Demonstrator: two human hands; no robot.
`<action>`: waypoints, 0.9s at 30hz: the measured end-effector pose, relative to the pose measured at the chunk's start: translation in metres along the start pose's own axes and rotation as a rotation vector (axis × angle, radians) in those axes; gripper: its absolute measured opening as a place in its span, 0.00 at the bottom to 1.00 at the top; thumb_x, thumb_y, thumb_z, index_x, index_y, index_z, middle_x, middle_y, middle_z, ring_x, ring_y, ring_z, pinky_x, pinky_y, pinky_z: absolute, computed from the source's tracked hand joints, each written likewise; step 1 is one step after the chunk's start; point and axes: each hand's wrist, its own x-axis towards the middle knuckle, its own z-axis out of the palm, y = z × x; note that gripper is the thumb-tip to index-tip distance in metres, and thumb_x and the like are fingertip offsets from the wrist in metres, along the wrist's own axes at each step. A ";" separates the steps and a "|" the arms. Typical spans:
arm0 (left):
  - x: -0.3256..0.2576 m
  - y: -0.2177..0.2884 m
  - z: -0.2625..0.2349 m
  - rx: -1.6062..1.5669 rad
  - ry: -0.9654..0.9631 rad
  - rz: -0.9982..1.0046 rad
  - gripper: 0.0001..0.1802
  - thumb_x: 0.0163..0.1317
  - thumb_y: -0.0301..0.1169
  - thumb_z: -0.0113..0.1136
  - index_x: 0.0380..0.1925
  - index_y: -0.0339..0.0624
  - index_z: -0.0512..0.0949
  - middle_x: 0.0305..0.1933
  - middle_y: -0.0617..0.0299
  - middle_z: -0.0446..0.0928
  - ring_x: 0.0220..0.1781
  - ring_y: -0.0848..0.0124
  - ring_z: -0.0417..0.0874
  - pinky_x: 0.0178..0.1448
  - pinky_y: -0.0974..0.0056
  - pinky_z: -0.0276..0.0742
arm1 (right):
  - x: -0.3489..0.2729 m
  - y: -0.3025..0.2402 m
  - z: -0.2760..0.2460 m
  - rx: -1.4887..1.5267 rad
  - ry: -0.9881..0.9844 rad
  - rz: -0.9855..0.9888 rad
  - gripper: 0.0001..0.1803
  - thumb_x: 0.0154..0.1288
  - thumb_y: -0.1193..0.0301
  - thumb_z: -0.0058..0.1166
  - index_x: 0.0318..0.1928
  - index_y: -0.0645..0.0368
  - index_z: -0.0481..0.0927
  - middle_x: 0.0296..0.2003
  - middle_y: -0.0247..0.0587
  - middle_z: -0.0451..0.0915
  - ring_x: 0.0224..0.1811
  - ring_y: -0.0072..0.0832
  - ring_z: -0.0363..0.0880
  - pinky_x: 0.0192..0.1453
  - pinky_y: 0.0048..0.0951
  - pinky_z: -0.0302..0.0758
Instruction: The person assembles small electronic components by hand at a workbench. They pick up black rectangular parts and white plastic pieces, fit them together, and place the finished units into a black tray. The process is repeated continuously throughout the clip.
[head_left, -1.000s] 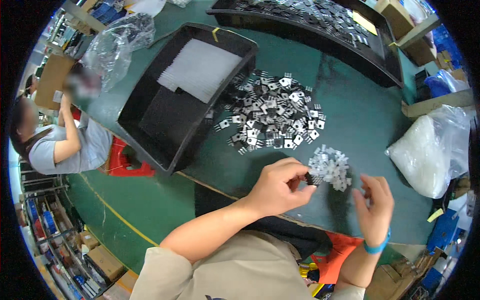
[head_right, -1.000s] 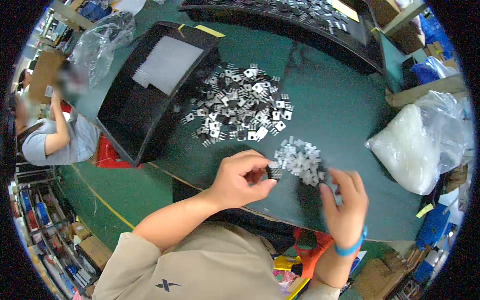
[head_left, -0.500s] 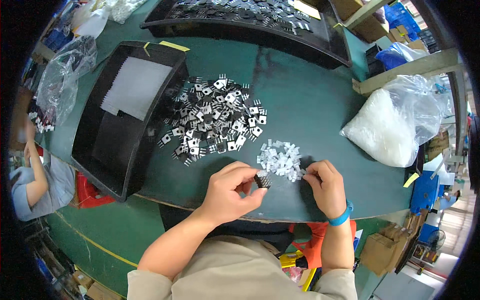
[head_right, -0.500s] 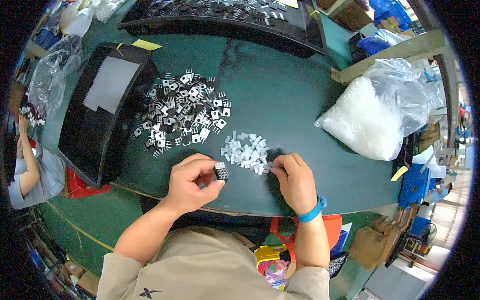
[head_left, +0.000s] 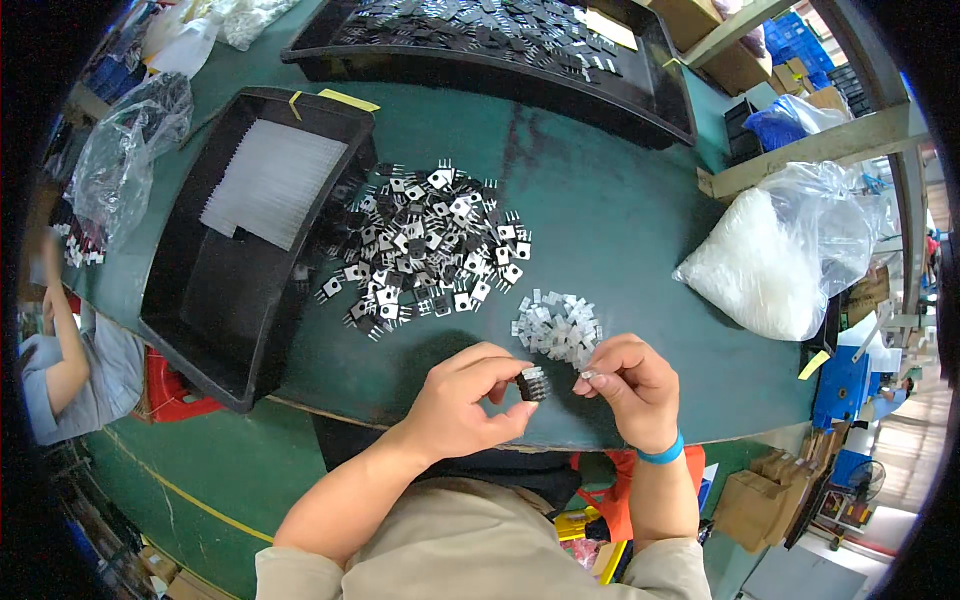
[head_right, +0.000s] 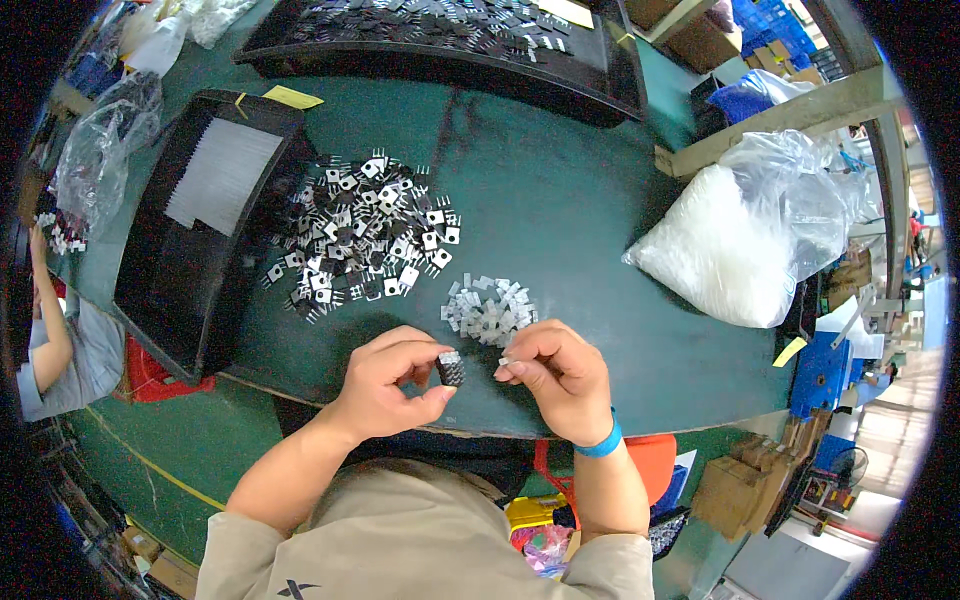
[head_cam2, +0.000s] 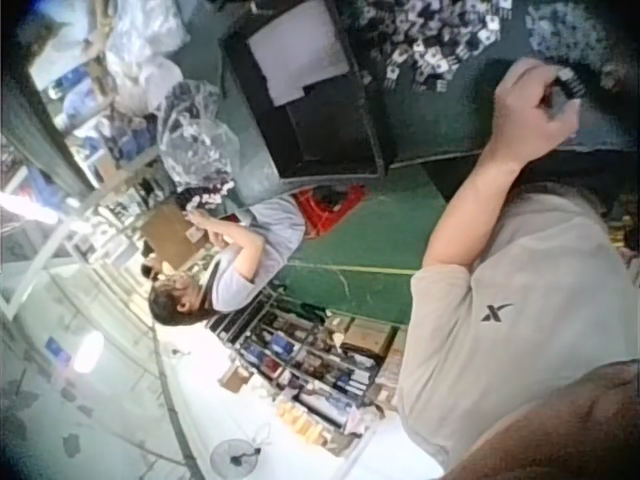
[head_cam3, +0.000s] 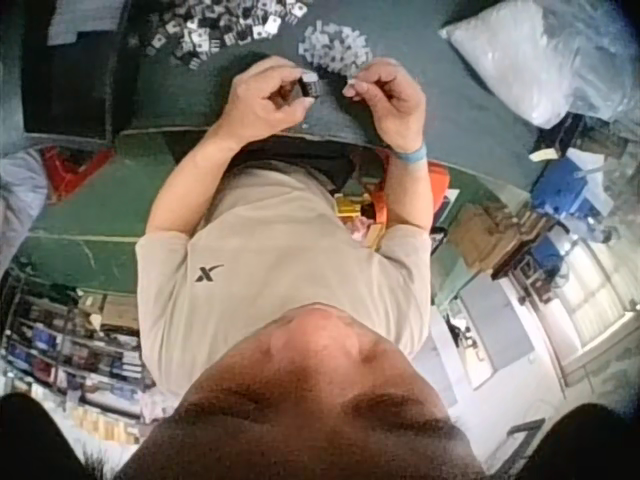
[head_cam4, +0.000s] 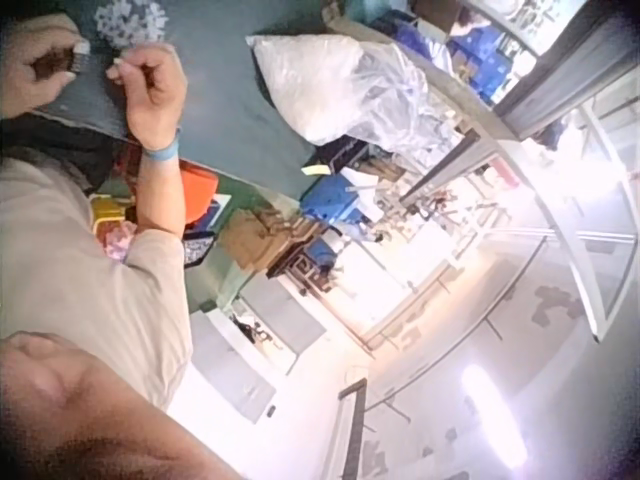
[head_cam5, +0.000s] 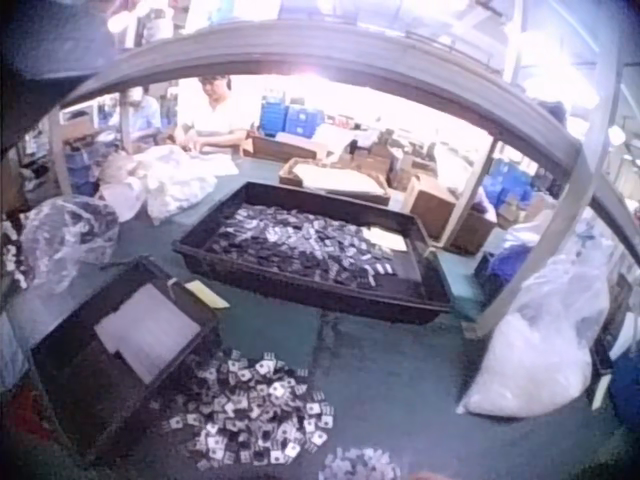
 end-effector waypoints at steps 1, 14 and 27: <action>0.000 0.001 0.000 0.006 -0.009 0.007 0.21 0.48 0.23 0.75 0.45 0.35 0.84 0.38 0.59 0.81 0.29 0.74 0.78 0.32 0.70 0.76 | 0.001 -0.001 0.002 -0.016 -0.004 -0.002 0.06 0.67 0.87 0.57 0.41 0.65 0.79 0.42 0.44 0.80 0.40 0.28 0.85 0.44 0.27 0.81; 0.001 0.000 -0.001 0.034 -0.038 0.061 0.22 0.47 0.24 0.76 0.46 0.34 0.83 0.37 0.58 0.81 0.30 0.73 0.79 0.32 0.69 0.79 | 0.015 -0.013 0.019 -0.351 -0.108 -0.147 0.08 0.60 0.85 0.63 0.39 0.63 0.83 0.38 0.41 0.81 0.35 0.26 0.80 0.37 0.25 0.76; 0.001 -0.001 0.000 0.027 -0.040 0.082 0.23 0.47 0.24 0.76 0.46 0.33 0.83 0.37 0.58 0.80 0.29 0.73 0.78 0.32 0.68 0.78 | 0.016 -0.013 0.018 -0.361 -0.158 -0.128 0.07 0.62 0.83 0.61 0.39 0.62 0.82 0.37 0.40 0.79 0.34 0.28 0.78 0.36 0.26 0.74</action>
